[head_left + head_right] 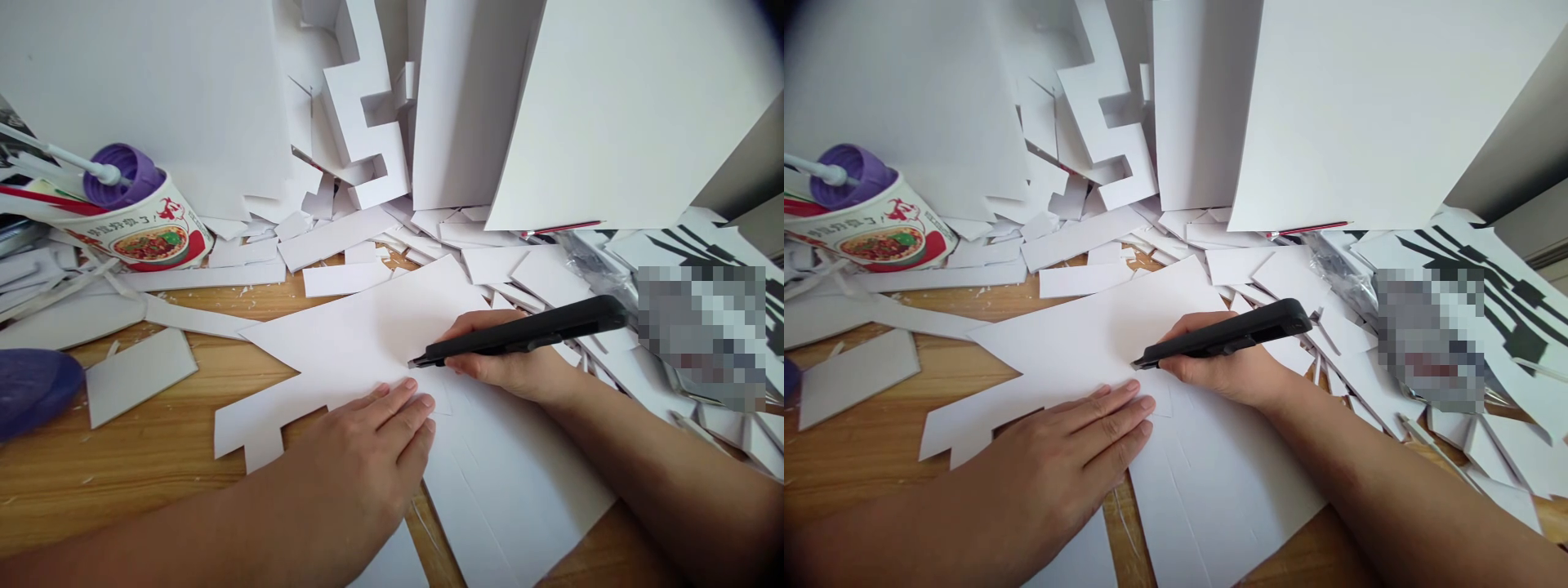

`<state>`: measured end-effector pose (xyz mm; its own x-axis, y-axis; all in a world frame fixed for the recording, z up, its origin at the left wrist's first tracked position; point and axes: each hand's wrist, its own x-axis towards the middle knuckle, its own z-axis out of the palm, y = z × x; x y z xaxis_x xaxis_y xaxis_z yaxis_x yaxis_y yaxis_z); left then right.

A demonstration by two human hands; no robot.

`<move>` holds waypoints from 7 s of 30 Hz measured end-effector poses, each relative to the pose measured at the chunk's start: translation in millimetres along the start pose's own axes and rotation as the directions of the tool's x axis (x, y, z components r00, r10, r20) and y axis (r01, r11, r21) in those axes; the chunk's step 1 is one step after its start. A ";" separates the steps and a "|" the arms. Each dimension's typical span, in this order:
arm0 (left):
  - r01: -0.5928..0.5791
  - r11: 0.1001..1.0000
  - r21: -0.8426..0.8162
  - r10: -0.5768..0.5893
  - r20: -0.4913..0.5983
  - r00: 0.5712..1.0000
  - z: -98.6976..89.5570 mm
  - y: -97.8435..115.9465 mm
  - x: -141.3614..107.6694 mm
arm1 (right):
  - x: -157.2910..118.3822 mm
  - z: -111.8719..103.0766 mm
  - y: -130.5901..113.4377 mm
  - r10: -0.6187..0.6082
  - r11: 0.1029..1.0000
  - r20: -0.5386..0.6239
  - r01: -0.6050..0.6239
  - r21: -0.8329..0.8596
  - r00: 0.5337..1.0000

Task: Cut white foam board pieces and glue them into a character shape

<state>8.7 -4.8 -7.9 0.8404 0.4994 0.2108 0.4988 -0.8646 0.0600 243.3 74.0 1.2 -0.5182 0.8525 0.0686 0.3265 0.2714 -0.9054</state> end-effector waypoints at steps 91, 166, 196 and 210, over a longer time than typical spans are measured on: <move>-0.018 1.000 -0.012 0.019 0.096 0.995 -1.1 -0.9 3.4 | -28.7 -15.9 5.6 0.038 0.997 -0.039 -0.035 0.076 0.999; -0.248 -0.410 -0.877 -0.891 0.328 0.313 -0.3 126.5 23.3 | -150.9 46.8 -41.9 0.539 0.476 -0.262 -0.032 0.879 0.801; 0.009 0.997 0.072 -0.011 0.035 0.999 -27.1 -20.8 -8.0 | -98.9 -27.0 -20.8 0.369 0.858 -0.477 -0.094 0.506 0.798; -0.045 0.991 0.125 0.063 -0.148 0.987 -3.6 1.3 -20.6 | -54.9 75.9 -28.2 0.013 0.999 -0.547 -0.037 -0.032 0.837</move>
<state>-8.7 -16.4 -8.6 0.8295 0.4304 0.3559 0.4835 -0.8724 -0.0720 202.5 -14.4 -8.9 0.0026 0.9616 0.2744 0.3708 0.2540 -0.8933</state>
